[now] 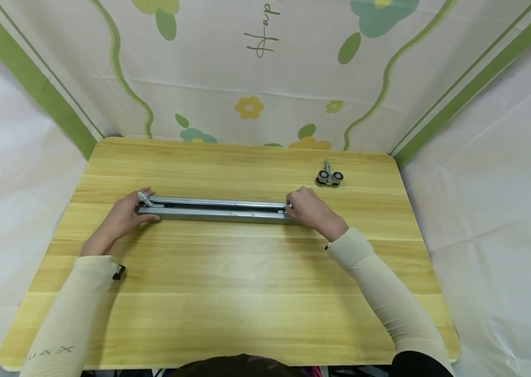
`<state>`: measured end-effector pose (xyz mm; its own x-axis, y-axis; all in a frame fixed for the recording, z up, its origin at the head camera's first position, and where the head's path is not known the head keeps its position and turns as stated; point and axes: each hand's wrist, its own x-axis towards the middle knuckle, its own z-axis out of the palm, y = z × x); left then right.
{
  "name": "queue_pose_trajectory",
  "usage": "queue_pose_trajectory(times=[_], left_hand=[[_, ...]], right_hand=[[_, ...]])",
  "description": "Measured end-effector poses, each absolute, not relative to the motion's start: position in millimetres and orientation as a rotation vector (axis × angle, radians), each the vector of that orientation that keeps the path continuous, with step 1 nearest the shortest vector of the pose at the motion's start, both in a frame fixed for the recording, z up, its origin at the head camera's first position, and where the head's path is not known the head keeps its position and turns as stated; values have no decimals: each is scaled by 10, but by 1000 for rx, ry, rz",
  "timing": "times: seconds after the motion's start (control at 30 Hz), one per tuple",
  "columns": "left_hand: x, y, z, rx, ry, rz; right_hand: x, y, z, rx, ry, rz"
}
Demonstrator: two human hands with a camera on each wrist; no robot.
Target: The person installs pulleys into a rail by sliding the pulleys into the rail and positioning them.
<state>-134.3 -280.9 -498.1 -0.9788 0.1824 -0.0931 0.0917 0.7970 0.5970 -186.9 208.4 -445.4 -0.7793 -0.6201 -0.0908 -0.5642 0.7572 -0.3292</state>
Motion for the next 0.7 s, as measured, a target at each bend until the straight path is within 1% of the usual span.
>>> queue_pose_trajectory(times=[0.7], left_hand=[[-1339,-2808,-4977,219,2838,929]], right_hand=[[-1866,1818,-4449,-948,2728,-421]])
